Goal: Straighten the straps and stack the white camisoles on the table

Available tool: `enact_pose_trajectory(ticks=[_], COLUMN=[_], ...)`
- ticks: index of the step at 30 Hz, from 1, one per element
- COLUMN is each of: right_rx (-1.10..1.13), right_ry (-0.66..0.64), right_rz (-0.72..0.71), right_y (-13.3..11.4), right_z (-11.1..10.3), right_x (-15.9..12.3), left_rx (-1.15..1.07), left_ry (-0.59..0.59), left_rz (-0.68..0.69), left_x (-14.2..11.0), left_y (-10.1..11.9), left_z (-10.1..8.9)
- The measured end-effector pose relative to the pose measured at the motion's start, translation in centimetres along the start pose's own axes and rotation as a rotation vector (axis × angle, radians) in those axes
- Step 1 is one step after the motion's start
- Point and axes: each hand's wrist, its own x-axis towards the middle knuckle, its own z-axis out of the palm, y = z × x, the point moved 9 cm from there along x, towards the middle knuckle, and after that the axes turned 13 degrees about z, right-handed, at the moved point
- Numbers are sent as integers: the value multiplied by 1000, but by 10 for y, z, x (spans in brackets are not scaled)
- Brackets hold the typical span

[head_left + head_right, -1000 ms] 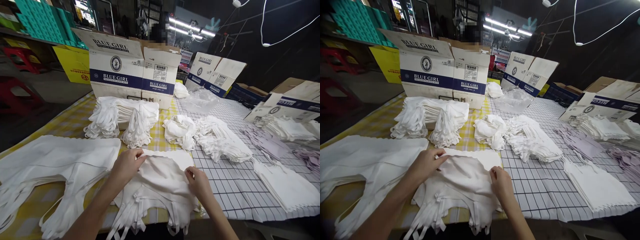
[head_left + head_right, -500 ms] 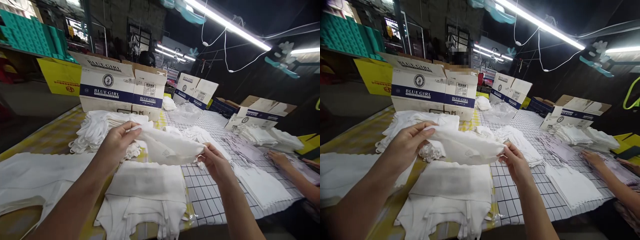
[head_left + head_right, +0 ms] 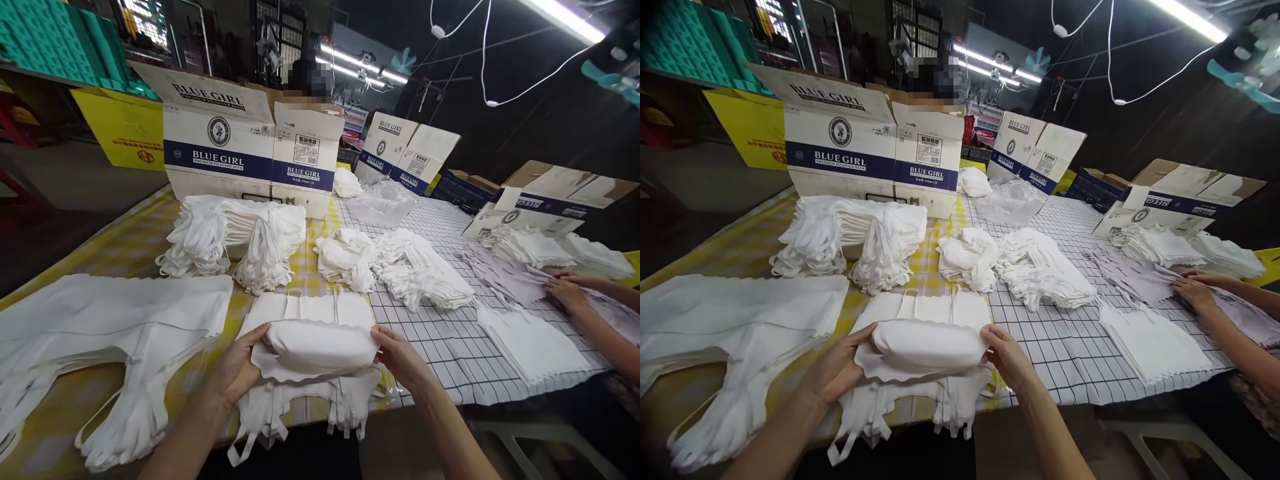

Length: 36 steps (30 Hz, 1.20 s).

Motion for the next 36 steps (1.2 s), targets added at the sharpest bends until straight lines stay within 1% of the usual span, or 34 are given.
enact_pose_trajectory(ticks=[2, 4, 6, 8, 10, 12, 14, 16, 20, 23, 25, 27, 29, 31, 33, 36], right_rx=[-81, -184, -277, -328, -344, -348, -350, -346, -340, -379, -454, -568, -696, -800, -876, -971], right_ry=[-7, -23, -24, -3, 21, 32, 41, 46, 59, 112, 183, 285, 386, 454, 481, 520], right_rz=[2, -10, -34, -66, -92, -105, -118, -129, -134, -143, -176, -251, -332, -364, -344, -247], right_y=[3, 3, 1, -1, -4, -5, -6, -6, -1, 2, 0, -7, -14, -16, -12, 0], right_z=[1, 4, 7, 8, 8, 9, 10, 9, 5, -1, -4, -3, 2, 10, 18, 23], right_x=[-4, -9, -12, -13, -14, -14, -15, -16, -16, -13, -11, -11, -12, -12, -8, -1], left_rx=[95, 243, 446, 729, 1060, 1353, 1541, 1656, 1805, 1833, 1833, 1846, 1863, 1867, 1862, 1842], left_ry=[-41, -105, -186, -253, -280, -295, -305, -305, -260, -273, -282, -270, -252, -251, -251, -248], left_rz=[32, 74, 125, 212, 339, 454, 518, 519, 435, 371, 322, 289, 284, 288, 289, 301], left_x=[-4, -8, -10, -9, -6, -4, -1, 0, -2, -5, -5, -4, -2, 0, 0, -1], left_y=[3, 9, 15, 21, 28, 29, 24, 17, 12, 11, 10, 10, 11, 11, 11, 13], left_z=[-1, 1, 6, 11, 16, 21, 24, 25, 25, 30, 32, 32, 33, 35, 37, 39])
